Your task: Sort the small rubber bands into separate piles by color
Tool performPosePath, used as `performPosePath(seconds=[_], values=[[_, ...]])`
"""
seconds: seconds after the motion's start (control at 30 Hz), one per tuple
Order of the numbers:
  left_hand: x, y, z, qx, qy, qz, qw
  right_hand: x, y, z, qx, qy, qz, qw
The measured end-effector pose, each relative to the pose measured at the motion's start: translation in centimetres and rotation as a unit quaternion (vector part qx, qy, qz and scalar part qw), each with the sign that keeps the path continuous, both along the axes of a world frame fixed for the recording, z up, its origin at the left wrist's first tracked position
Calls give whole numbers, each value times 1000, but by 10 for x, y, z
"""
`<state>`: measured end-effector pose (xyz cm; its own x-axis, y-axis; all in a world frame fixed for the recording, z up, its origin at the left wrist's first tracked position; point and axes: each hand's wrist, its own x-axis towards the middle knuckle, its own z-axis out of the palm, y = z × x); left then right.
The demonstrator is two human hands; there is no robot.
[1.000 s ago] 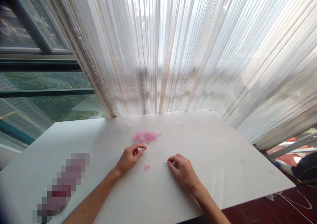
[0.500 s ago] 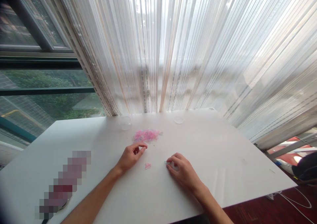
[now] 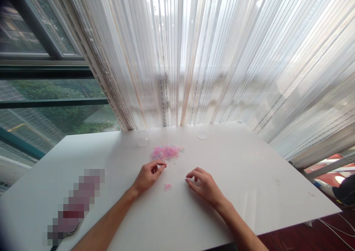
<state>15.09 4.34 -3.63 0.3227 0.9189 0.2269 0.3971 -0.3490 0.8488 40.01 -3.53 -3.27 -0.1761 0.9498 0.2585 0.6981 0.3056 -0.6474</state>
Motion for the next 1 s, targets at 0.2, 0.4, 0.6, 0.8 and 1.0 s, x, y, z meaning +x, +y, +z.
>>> performPosePath(seconds=[0.2, 0.4, 0.6, 0.8, 1.0], values=[[1, 0, 0, -7, -13, -3, 1000, 5, 51, 9, 14, -2, -33, 999], [0, 0, 2, -10, -12, 4, 1000, 3, 98, 2, 3, -28, -63, 998], [0, 2, -1, -13, -15, 6, 1000, -3, 104, -8, 22, -26, -73, 997], [1, 0, 0, -16, -22, 13, 1000, -1, 107, -8, 29, -45, -62, 997], [1, 0, 0, -10, -20, 8, 1000, 1, 109, -10, 31, -58, -63, 996]])
